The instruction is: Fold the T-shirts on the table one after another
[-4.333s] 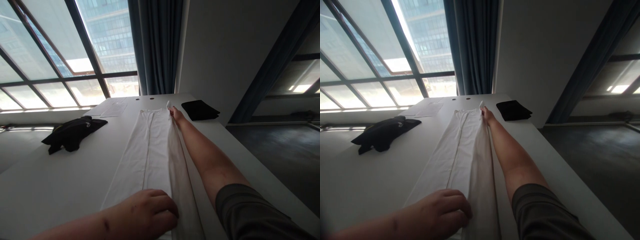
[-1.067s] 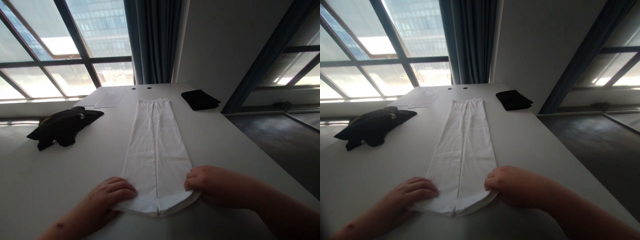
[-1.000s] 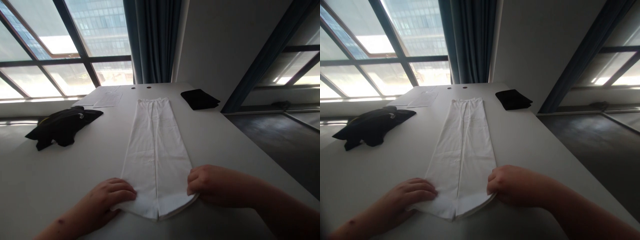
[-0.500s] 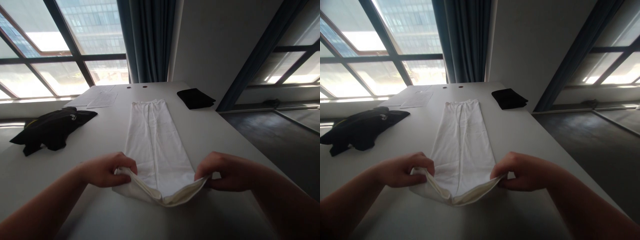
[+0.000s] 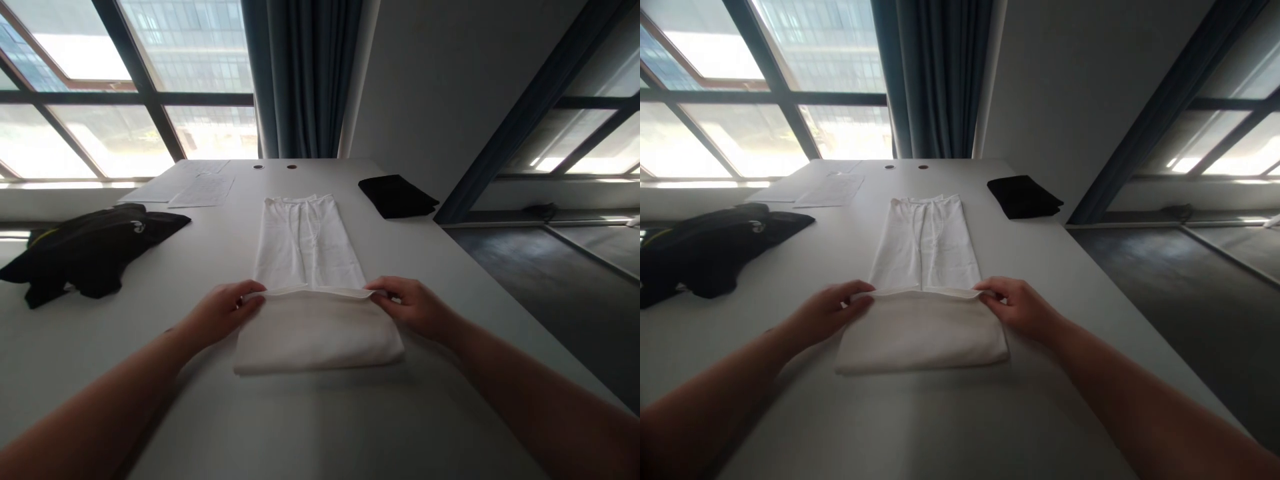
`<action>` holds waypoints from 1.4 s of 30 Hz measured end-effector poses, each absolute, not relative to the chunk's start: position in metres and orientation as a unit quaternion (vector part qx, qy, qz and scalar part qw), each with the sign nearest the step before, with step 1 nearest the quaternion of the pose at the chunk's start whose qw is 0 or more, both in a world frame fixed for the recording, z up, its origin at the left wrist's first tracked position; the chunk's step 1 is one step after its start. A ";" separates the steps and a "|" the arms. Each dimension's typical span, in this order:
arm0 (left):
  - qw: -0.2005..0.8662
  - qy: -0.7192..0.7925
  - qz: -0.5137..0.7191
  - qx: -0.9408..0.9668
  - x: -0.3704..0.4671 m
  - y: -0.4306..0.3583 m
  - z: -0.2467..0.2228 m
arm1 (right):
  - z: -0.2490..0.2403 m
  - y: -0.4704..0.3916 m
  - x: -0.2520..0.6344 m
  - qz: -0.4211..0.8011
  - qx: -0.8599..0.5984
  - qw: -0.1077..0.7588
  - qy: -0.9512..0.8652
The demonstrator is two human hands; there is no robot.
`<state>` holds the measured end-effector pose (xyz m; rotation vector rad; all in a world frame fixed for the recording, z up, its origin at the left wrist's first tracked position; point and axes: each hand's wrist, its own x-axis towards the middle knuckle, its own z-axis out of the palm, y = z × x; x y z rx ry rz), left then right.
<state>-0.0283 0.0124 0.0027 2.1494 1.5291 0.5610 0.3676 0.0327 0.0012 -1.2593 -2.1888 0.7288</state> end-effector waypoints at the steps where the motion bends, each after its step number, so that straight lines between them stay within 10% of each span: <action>1: 0.215 0.551 0.202 0.780 -0.028 0.016 0.000 | -0.003 0.039 0.367 0.269 -0.463 0.259 -0.804; 26: -0.035 0.493 0.169 0.853 0.023 0.023 -0.022 | -0.020 0.068 0.330 -0.002 -0.437 0.273 -0.857; 34: 0.018 0.484 0.075 0.872 0.041 0.010 -0.045 | -0.042 0.040 0.303 0.052 -0.424 0.037 -0.903; 42: 0.040 0.585 0.083 0.806 0.021 0.033 -0.045 | -0.035 0.054 0.311 0.094 -0.427 0.025 -0.899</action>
